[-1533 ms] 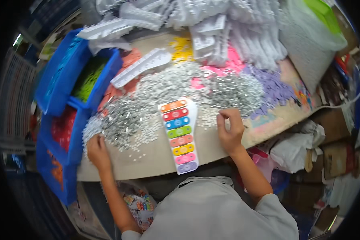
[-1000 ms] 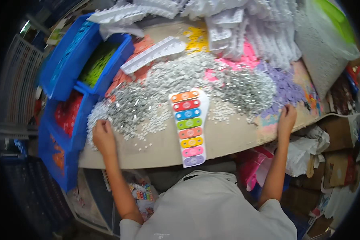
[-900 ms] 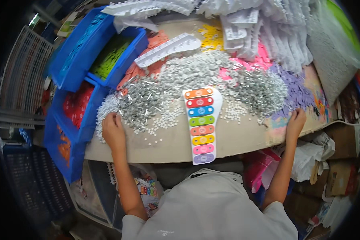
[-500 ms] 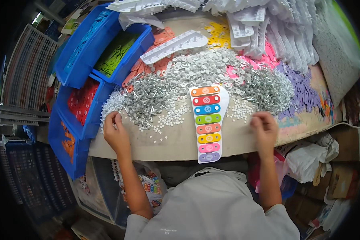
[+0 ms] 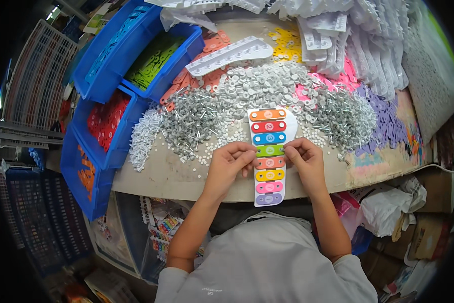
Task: Assemble a toy component by sticking colored buttons onto a white plastic frame.
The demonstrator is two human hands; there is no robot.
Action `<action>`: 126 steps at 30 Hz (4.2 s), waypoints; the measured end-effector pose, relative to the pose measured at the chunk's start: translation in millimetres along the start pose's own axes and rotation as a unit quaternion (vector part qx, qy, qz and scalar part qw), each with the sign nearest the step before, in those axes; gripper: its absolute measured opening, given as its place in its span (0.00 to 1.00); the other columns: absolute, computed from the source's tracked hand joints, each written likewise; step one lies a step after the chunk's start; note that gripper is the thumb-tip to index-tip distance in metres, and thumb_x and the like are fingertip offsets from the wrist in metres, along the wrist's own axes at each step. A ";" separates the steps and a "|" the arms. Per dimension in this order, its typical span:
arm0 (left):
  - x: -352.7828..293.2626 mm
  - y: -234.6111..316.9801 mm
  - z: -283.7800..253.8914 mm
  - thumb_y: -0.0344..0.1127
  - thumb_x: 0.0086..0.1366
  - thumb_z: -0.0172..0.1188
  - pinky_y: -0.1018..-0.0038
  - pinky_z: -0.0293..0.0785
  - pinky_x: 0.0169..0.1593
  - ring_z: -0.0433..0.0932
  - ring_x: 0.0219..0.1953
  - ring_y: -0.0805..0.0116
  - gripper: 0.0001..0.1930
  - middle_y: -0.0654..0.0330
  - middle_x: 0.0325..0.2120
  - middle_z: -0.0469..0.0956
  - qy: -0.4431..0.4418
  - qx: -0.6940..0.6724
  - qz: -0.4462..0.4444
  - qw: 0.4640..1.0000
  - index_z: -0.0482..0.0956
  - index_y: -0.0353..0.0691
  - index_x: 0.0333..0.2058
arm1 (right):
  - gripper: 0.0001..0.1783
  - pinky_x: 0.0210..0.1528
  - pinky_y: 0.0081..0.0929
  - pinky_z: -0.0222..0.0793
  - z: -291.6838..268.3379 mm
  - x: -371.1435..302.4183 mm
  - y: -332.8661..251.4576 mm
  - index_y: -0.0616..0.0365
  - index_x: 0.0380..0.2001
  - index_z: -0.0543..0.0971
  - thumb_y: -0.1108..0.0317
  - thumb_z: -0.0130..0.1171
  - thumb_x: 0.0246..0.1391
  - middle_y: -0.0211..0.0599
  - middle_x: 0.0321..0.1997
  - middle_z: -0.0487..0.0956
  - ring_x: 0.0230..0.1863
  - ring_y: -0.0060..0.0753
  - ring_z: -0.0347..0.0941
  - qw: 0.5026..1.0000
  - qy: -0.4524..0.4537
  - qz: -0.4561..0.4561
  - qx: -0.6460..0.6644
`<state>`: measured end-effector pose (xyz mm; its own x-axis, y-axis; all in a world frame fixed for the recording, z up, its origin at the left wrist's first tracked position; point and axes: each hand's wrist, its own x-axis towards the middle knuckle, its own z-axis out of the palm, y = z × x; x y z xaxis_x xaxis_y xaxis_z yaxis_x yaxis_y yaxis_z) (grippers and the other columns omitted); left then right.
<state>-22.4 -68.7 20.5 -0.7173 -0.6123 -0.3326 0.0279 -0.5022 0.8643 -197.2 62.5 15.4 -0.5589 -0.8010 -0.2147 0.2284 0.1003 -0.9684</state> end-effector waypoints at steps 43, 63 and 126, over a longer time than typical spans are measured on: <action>-17.1 44.2 -108.2 0.35 0.66 0.61 0.62 0.75 0.40 0.81 0.36 0.54 0.11 0.50 0.33 0.82 0.381 0.535 0.256 0.709 0.80 0.36 0.44 | 0.14 0.14 0.17 0.53 -17.9 -6.1 16.4 0.54 0.34 0.70 0.58 0.48 0.72 0.23 0.16 0.63 0.14 0.17 0.62 0.986 0.139 -0.045 0.085; -29.7 31.2 -115.3 0.29 0.72 0.54 0.68 0.74 0.48 0.78 0.40 0.63 0.05 0.54 0.39 0.79 0.365 0.426 0.297 0.773 0.74 0.33 0.41 | 0.05 0.42 0.32 0.70 -220.2 -23.2 -11.2 0.63 0.38 0.76 0.72 0.54 0.62 0.40 0.36 0.78 0.38 0.35 0.75 0.751 0.411 -0.188 -0.481; 19.0 12.2 5.8 0.36 0.67 0.65 0.84 0.56 0.22 0.69 0.18 0.84 0.23 0.65 0.20 0.77 -0.130 0.148 -0.105 0.975 0.63 0.38 0.53 | 0.21 0.13 0.21 0.59 -9.5 -3.3 -5.5 0.62 0.25 0.75 0.55 0.60 0.65 0.28 0.14 0.73 0.11 0.18 0.69 0.967 -0.127 0.148 -0.161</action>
<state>-39.8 -82.9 27.0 -0.8391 -0.3204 -0.4396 -0.3121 -0.3783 0.8715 -204.2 70.2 20.2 -0.2840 -0.8235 -0.4910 0.0663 0.4940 -0.8669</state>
